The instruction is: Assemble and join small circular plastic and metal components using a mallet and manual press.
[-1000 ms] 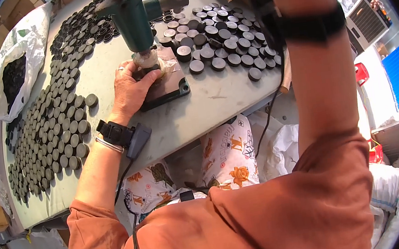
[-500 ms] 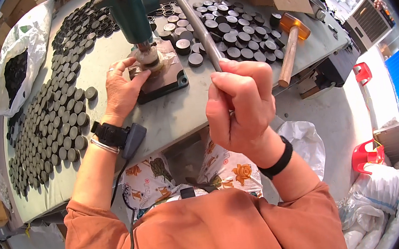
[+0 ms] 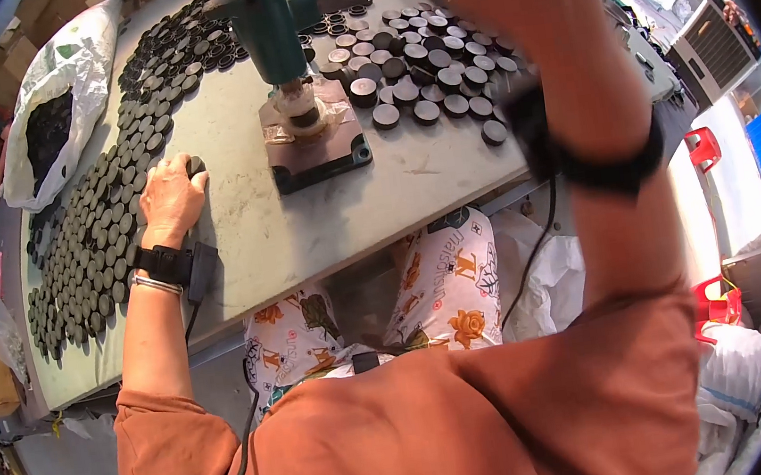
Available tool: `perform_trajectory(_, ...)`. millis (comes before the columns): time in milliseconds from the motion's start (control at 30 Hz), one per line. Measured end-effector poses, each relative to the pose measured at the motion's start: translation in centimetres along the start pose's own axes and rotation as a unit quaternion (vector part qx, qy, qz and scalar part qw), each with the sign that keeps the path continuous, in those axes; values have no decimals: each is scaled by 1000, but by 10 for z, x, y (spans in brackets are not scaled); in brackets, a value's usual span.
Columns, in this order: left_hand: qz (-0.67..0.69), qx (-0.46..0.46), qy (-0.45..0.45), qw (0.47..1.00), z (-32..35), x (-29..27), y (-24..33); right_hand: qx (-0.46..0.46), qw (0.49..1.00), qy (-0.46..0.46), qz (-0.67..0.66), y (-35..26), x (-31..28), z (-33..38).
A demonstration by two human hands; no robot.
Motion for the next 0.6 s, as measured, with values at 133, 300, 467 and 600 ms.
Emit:
perform_trajectory(133,-12,23,-10,1000,-7,2,6,28,998,17,-46,13,12,16)
perform_trajectory(300,437,69,17,897,2,5,52,78,991,33,-108,9,17,23)
perform_trajectory(467,514,43,2,857,-2,-1,100,129,975,53,-174,5,19,29)
perform_trajectory(600,477,75,64,873,-13,8,110,168,957,70,-225,-2,19,32)
Point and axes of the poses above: each hand's wrist, its own z-axis away from the middle knuckle, its own x-axis out of the palm, y = z × x, the point moved 3 cm from there along -z, towards the middle knuckle, and after that the axes turned 2 degrees about x, right-handed, at the moved point
